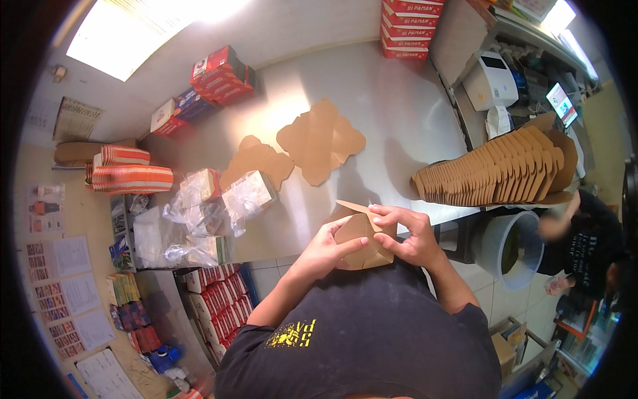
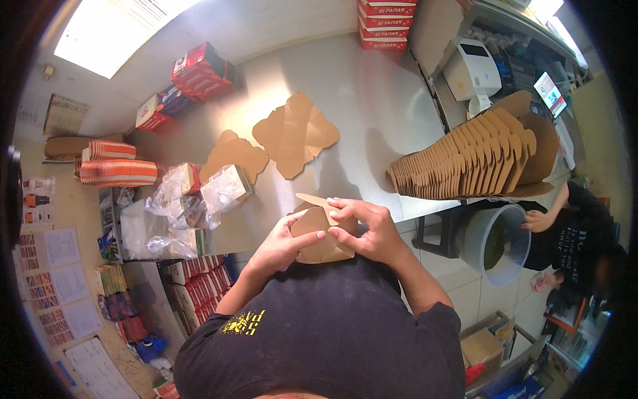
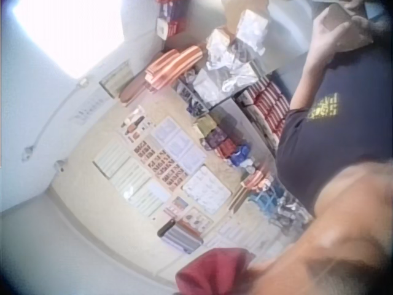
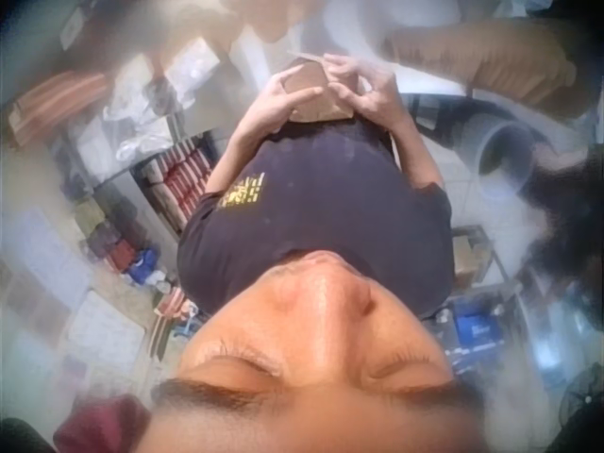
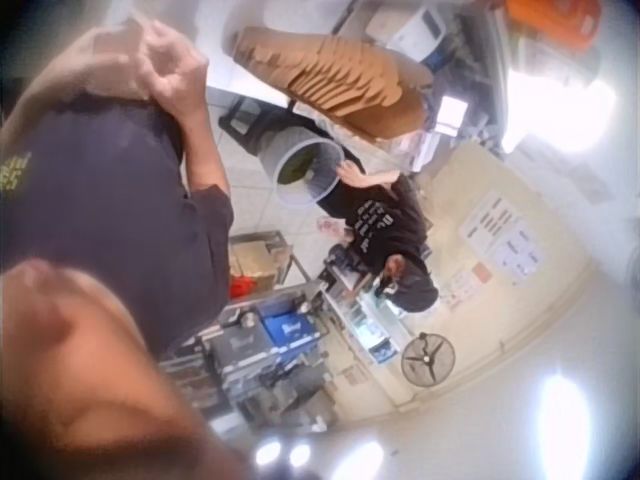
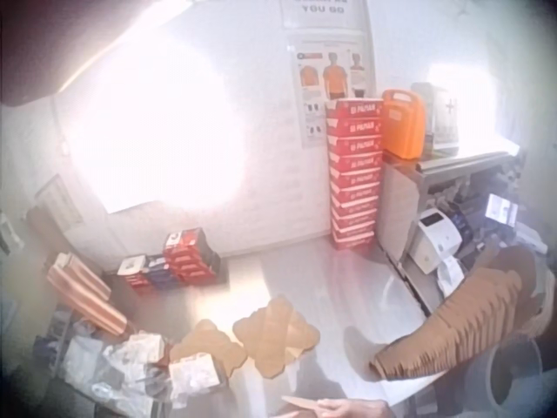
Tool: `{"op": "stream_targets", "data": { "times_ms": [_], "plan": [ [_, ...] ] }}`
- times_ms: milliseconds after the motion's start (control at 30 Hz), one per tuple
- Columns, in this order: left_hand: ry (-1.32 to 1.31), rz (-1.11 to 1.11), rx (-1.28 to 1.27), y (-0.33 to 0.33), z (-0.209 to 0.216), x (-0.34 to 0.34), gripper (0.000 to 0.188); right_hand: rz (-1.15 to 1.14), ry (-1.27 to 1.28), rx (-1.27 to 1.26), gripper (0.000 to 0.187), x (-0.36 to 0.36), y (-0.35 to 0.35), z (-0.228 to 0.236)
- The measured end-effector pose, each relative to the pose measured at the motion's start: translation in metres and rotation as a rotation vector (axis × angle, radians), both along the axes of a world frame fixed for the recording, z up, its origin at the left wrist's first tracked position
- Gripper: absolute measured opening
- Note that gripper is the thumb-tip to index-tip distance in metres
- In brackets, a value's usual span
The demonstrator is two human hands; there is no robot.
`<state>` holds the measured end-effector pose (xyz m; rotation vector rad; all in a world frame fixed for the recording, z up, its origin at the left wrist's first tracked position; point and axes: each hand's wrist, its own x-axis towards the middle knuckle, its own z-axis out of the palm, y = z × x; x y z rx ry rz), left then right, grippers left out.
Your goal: The person folds flat cardboard pieces into small containers by hand, repeatedly picking up a piece, folding the sides, and stacking the finished units on a metal counter. Another person is visible in the background handling plastic bags.
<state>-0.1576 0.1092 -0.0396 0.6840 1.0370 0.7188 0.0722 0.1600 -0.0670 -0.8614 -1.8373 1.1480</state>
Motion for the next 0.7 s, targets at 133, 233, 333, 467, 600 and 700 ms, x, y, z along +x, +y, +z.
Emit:
{"op": "stream_targets", "data": {
  "times_ms": [133,233,333,467,600,700],
  "plan": [
    [0.028,0.003,0.014,-0.001,0.001,0.003,0.039,-0.034,-0.078,-0.099,0.025,-0.006,-0.003,0.014],
    [0.035,0.01,0.037,0.0,0.001,0.003,0.037,-0.143,-0.052,-0.223,0.024,-0.012,-0.008,0.016],
    [0.037,0.011,0.043,-0.001,0.001,0.002,0.036,-0.167,0.092,-0.373,0.022,-0.011,-0.004,0.012],
    [-0.002,0.012,0.049,-0.003,-0.003,0.001,0.036,-0.044,0.191,-0.484,0.019,-0.003,0.004,0.004],
    [-0.009,0.004,0.033,-0.001,0.001,0.001,0.037,-0.039,0.239,-0.542,0.016,-0.003,0.005,-0.005],
    [-0.018,-0.023,0.019,-0.005,-0.001,-0.002,0.039,0.018,0.194,-0.56,0.013,0.004,0.005,-0.003]
  ]
}}
